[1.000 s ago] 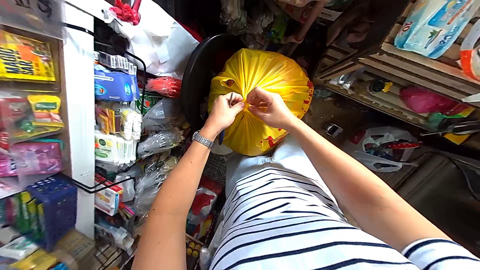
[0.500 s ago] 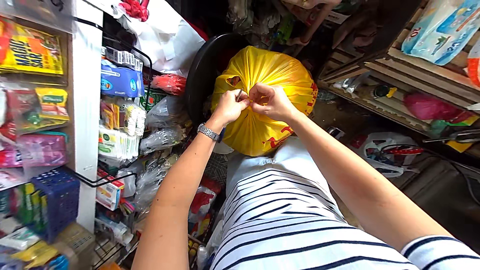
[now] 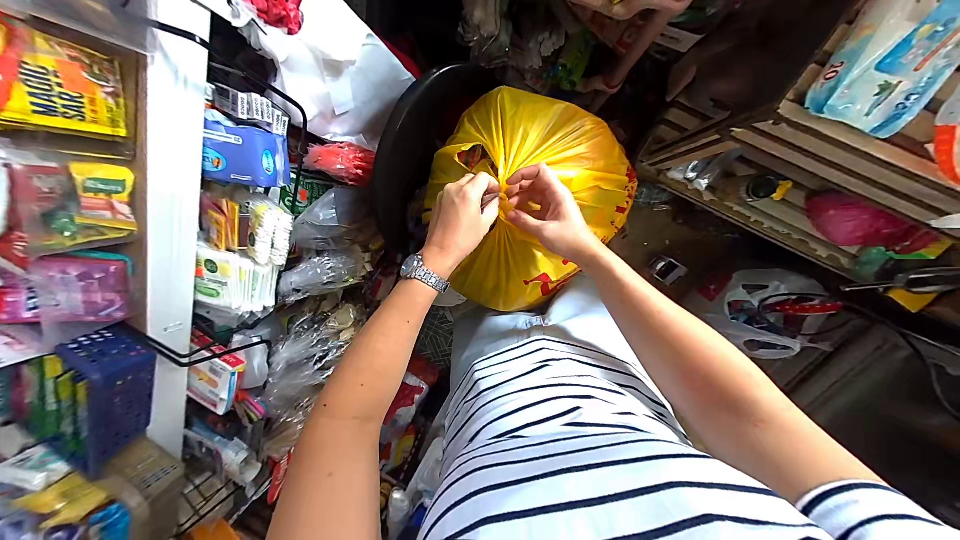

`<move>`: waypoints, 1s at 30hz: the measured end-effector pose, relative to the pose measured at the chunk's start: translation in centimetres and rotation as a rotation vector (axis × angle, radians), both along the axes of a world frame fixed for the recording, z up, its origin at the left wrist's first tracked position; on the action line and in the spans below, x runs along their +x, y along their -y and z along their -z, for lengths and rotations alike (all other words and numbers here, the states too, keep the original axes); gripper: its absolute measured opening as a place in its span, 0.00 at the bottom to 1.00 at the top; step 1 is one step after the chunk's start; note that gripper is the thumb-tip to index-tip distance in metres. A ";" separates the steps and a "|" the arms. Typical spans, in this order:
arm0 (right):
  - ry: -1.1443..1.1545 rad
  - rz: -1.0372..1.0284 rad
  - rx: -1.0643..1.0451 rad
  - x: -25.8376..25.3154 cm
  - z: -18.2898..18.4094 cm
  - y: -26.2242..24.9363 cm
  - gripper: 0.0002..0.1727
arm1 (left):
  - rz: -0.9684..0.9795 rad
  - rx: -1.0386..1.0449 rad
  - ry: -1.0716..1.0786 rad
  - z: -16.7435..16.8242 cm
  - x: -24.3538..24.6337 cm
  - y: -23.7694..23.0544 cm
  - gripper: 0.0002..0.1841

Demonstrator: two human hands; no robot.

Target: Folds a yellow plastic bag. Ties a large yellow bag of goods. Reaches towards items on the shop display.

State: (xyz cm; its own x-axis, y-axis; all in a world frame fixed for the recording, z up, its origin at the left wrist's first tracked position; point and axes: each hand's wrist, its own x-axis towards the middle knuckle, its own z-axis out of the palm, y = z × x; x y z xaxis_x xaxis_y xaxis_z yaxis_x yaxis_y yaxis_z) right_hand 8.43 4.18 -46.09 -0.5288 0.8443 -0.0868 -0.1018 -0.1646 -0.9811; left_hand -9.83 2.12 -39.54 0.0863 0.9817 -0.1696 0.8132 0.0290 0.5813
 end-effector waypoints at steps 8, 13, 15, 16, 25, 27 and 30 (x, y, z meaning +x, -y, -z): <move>-0.040 -0.012 -0.188 0.2 -0.3 -0.3 0.20 | 0.022 -0.046 0.097 -0.2 -0.2 -0.5 0.06; -0.064 -0.035 -0.152 -0.1 -1.0 0.0 0.28 | -0.162 -0.364 0.325 -0.6 -0.8 -0.7 0.08; -0.044 0.030 -0.102 -0.5 -1.2 0.9 0.33 | -0.315 -0.452 0.475 -0.7 -0.5 -0.4 0.08; -0.029 0.086 -0.055 -0.6 -1.0 1.5 0.30 | -0.380 -0.460 0.525 -0.8 -0.2 -0.2 0.06; -0.132 0.271 -0.550 -1.3 -1.0 1.6 0.08 | -0.238 -0.021 0.376 1.1 -0.5 2.0 0.17; -0.125 0.259 -0.667 -1.4 -1.3 1.1 0.08 | -0.226 -0.001 0.373 1.5 -0.5 2.1 0.18; -0.080 0.289 -0.683 -1.4 -1.3 1.0 0.09 | -0.237 0.004 0.385 1.7 0.0 1.9 0.10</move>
State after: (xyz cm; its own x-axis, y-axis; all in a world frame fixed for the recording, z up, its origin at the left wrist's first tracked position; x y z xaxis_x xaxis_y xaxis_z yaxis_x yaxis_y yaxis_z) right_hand 7.08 3.14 -44.78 -0.3208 0.7223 -0.6127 -0.2999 -0.6911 -0.6576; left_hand -9.87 0.17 -41.25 -0.0846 0.9826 -0.1656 0.5085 0.1855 0.8409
